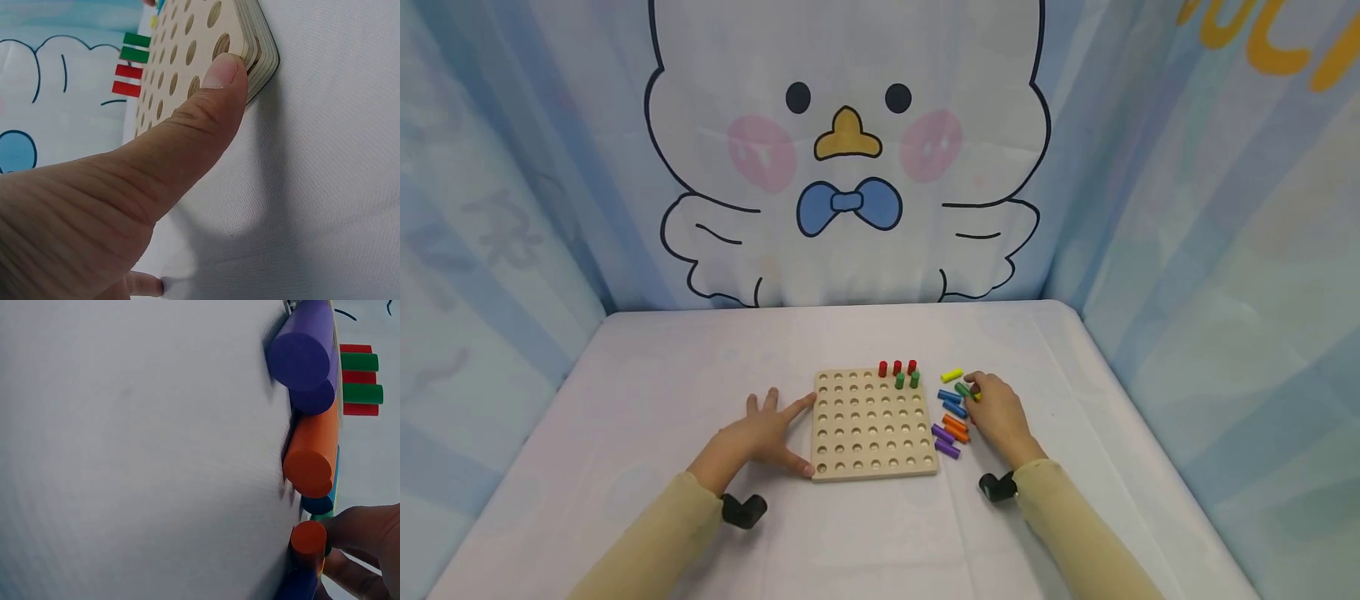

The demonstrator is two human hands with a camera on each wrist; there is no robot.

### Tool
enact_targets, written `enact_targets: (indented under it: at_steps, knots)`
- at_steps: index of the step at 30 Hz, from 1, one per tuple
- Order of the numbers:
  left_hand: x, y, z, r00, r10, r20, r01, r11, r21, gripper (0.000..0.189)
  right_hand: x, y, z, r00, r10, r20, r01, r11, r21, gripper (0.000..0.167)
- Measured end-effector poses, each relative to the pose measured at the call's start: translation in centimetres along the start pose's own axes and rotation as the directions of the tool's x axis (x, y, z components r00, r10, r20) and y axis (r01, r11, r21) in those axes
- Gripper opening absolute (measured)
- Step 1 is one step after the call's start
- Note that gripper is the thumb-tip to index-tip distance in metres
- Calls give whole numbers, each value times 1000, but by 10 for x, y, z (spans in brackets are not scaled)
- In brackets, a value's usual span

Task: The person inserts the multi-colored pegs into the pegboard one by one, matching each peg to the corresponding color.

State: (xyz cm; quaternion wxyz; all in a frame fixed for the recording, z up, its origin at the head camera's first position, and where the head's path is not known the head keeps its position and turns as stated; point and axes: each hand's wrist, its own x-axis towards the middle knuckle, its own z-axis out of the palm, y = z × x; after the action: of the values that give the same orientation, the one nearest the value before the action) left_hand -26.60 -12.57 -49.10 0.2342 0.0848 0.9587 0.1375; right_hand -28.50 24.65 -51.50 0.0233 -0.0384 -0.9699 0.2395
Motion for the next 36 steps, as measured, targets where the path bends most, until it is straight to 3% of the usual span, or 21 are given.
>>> enact_targets:
  at_steps: [12, 19, 36]
  knots:
    - [-4, 1, -3, 1000, 11, -3, -11, 1000, 5, 123, 0, -13, -2, 998, -4, -70, 6, 1000, 24, 27]
    - [-4, 1, -2, 1000, 10, -7, -10, 1000, 9, 124, -1, -30, 0, 993, -8, -120, 25, 990, 140, 22]
    - [-4, 2, -3, 1000, 13, 0, -13, 1000, 5, 124, 1, -60, 2, 958, -148, -247, 218, 933, 287, 13]
